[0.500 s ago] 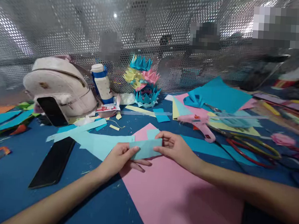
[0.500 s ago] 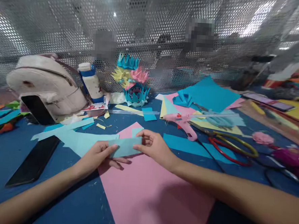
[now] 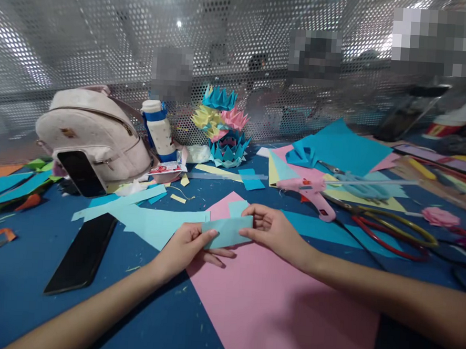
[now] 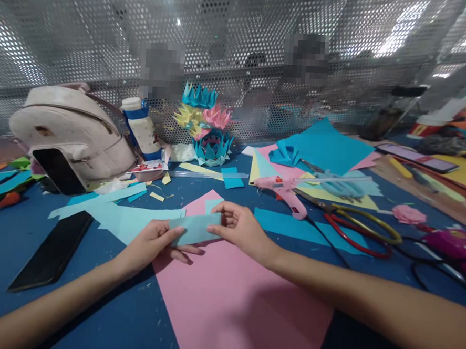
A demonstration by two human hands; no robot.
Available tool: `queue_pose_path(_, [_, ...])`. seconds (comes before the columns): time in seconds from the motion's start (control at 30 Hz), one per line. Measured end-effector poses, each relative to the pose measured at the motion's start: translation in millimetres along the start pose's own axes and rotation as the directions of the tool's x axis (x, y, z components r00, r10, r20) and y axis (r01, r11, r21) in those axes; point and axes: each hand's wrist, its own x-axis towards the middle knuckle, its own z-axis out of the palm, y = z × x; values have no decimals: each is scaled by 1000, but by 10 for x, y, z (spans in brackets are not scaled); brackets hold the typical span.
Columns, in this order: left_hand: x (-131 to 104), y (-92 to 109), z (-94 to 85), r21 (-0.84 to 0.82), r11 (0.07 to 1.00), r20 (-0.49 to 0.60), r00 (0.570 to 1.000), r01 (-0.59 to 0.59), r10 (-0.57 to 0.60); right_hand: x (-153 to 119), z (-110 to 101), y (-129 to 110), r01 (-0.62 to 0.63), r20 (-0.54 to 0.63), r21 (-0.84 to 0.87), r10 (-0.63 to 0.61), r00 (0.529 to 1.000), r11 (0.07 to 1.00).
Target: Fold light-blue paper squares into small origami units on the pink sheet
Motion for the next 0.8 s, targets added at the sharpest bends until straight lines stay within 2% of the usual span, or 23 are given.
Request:
queue_pose_path(0.2, [-13, -14, -23, 89, 996, -83, 996, -13, 21, 8, 3, 2, -28, -51, -44, 26, 998, 999])
queue_pose_path(0.43, [-13, 14, -48, 55, 999, -64, 998, 3, 1, 20, -23, 12, -17, -91, -80, 10, 996, 997])
queue_pose_path(0.8, [-20, 57, -83, 73, 997, -12, 1000, 25, -24, 10, -39, 11, 43, -75, -107, -51, 996, 993])
